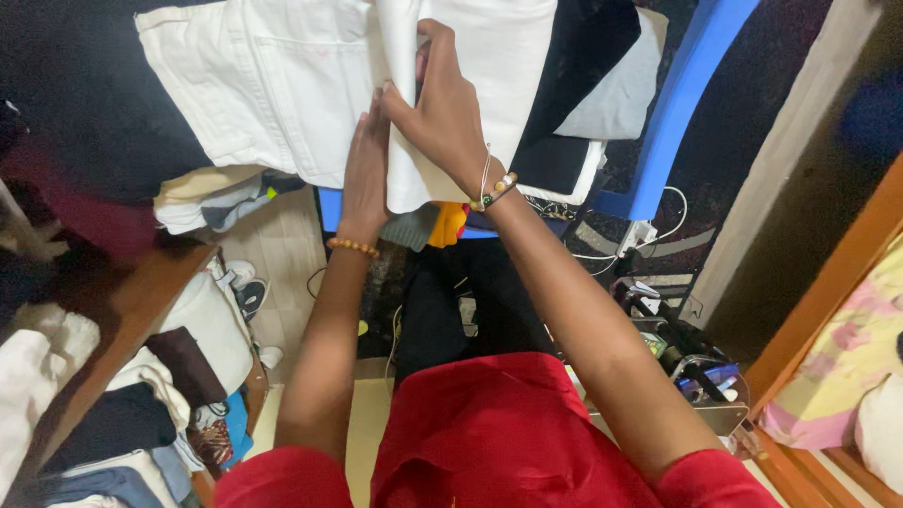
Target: The person picks up a white garment from a pile on a chair, unfolds it on a flat surface, smooths it with their hands, and then folds it into a compact rectangular shape.
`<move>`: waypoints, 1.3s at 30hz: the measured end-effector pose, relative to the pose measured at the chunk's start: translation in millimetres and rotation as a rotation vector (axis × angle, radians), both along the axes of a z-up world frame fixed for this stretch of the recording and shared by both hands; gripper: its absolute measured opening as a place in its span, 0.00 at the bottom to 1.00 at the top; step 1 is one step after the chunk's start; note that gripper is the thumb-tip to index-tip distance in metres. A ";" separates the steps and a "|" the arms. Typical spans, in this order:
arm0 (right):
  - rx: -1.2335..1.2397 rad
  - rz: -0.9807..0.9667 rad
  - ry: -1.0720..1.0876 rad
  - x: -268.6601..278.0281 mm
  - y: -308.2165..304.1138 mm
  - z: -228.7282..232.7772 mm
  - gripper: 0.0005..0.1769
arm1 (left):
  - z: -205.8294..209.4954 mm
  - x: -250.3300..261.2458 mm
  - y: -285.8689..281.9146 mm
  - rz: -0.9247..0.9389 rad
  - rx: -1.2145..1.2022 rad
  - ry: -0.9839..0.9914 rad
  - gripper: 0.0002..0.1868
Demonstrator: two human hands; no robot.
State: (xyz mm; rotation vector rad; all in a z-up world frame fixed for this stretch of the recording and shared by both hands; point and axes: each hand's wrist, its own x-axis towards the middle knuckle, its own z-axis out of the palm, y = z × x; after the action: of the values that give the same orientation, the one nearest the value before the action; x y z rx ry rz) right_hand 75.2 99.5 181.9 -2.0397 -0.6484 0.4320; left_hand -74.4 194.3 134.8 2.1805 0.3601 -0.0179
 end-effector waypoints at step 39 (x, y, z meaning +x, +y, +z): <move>-0.644 -0.164 -0.418 -25.9 -65.4 -79.5 0.38 | 25.9 120.7 -16.8 0.068 0.522 0.570 0.49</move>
State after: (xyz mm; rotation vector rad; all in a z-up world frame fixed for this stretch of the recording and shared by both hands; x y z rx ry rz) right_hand 49.3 34.1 102.4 -2.8170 -0.6292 0.1145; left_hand 46.3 177.5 160.7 2.6516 0.8349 -0.5737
